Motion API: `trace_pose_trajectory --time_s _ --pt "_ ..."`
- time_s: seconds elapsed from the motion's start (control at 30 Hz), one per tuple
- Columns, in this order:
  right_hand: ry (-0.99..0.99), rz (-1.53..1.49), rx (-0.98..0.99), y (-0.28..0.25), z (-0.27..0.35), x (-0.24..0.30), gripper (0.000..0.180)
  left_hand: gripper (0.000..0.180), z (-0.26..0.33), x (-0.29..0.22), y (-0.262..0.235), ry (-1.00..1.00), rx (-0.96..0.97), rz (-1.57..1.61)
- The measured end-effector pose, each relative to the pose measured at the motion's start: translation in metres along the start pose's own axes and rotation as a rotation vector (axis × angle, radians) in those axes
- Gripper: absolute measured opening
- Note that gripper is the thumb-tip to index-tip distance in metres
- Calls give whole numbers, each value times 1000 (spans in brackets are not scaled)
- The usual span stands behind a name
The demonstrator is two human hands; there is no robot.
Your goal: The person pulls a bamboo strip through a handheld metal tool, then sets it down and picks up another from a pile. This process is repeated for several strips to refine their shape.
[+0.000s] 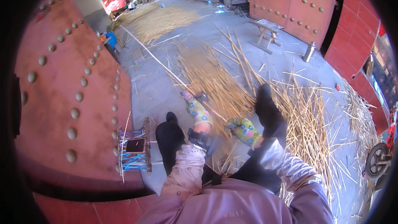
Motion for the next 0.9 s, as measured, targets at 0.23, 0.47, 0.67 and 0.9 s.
trace_pose_trajectory --time_s 0.23,0.47,0.67,0.9 --pt "358 105 129 -32 117 -55 15 45 -53 -95 -83 190 -184 101" --pt "149 -612 208 -6 36 -43 28 44 6 -3 -52 -17 -89 9" --pt "-217 -59 -6 7 37 -34 22 44 -37 -40 -102 150 -132 -23" --pt "97 32 -469 -134 185 -126 14 48 -66 -164 -156 312 -421 99"
Point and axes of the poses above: each hand's wrist, its own z-axis away from the middle knuckle, its own y-axis out of the palm, x = y × z, the point moved 2 cm from there along -z, towards the middle knuckle, and after that the axes turned 9 degrees about x, right-handed, at the moved point
